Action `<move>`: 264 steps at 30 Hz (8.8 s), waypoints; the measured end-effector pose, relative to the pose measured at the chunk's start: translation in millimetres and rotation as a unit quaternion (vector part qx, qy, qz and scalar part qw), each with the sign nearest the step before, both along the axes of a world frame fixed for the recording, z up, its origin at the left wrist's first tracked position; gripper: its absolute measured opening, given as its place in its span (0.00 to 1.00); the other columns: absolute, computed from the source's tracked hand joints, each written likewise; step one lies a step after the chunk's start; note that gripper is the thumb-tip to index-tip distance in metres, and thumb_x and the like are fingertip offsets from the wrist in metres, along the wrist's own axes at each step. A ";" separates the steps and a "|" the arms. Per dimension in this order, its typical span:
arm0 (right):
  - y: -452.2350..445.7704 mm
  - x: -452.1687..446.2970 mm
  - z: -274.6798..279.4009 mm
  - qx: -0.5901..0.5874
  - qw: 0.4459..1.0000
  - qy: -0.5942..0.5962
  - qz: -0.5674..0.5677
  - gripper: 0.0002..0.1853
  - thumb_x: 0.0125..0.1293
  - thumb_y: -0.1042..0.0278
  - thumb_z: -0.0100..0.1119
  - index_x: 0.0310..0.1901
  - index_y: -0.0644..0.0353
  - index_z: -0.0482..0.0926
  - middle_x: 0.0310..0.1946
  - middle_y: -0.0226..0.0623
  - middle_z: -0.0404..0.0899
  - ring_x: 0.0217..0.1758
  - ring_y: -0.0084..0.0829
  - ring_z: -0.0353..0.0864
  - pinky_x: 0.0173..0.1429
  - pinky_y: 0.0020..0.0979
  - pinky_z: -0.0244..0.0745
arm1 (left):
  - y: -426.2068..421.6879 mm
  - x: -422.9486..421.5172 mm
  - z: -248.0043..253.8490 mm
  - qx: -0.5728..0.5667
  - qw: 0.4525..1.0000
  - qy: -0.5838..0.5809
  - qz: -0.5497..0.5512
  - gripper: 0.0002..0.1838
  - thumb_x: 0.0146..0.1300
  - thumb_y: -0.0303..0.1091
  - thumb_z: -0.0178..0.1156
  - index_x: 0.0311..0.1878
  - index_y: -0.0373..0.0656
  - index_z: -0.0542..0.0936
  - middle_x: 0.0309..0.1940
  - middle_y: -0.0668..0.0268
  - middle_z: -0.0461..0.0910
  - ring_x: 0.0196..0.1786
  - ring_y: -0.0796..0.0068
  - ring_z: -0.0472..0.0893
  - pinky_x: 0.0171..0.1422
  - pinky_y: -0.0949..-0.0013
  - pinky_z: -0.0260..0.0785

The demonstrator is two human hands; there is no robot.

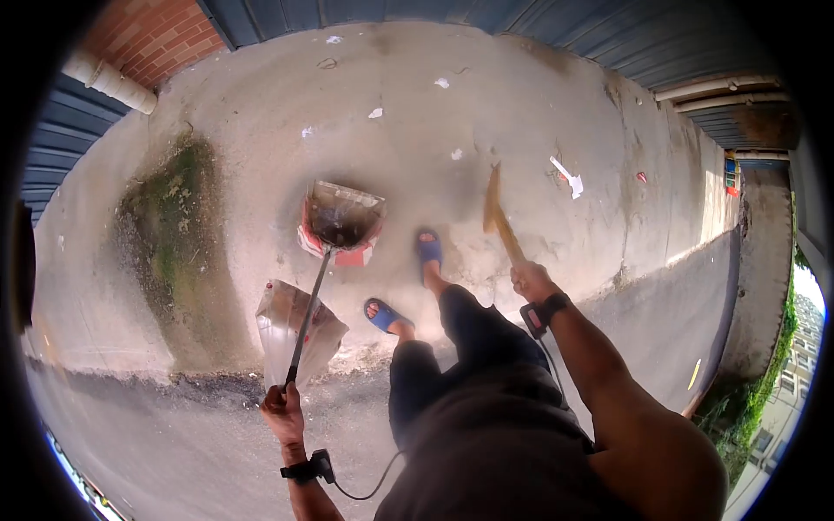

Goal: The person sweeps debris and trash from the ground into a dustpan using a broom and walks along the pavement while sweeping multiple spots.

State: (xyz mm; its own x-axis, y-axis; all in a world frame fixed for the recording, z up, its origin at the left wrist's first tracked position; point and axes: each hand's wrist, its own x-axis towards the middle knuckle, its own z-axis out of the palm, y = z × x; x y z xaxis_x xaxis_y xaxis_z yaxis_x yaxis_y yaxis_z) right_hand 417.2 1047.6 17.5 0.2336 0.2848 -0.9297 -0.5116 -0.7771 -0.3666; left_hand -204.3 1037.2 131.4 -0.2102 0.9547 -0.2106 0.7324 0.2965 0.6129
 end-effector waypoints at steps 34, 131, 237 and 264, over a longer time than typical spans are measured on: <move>467.3 172.8 -18.1 0.083 0.850 -0.364 0.370 0.10 0.62 0.62 0.58 0.38 0.61 0.77 0.19 0.36 0.78 0.18 0.34 0.79 0.23 0.38 0.72 | 328.7 219.0 53.1 -0.086 0.979 0.134 -0.127 0.17 0.62 0.35 0.69 0.24 0.37 0.75 0.18 0.51 0.76 0.23 0.44 0.78 0.29 0.54 0.68; 520.8 -89.3 94.4 0.223 0.522 -0.341 0.749 0.29 0.61 0.64 0.67 0.66 0.54 0.76 0.38 0.48 0.86 0.44 0.51 0.85 0.49 0.48 0.80 | 339.2 123.4 57.3 -0.177 0.975 0.082 0.104 0.16 0.62 0.41 0.68 0.25 0.40 0.78 0.19 0.54 0.80 0.26 0.46 0.83 0.30 0.51 0.73; 340.7 133.5 128.4 0.134 0.698 -0.376 0.594 0.30 0.60 0.63 0.65 0.67 0.50 0.74 0.34 0.50 0.85 0.40 0.53 0.85 0.47 0.52 0.79 | 407.9 353.7 73.1 -0.137 0.978 0.110 -0.117 0.17 0.62 0.43 0.66 0.25 0.41 0.76 0.21 0.47 0.80 0.29 0.37 0.82 0.34 0.42 0.73; 258.8 34.3 118.4 0.055 0.833 -0.306 0.458 0.26 0.61 0.61 0.65 0.63 0.47 0.78 0.39 0.47 0.87 0.47 0.53 0.86 0.52 0.46 0.80 | 374.3 311.0 64.6 -0.109 0.973 0.138 -0.152 0.15 0.62 0.40 0.67 0.26 0.40 0.79 0.23 0.51 0.83 0.29 0.43 0.84 0.36 0.47 0.75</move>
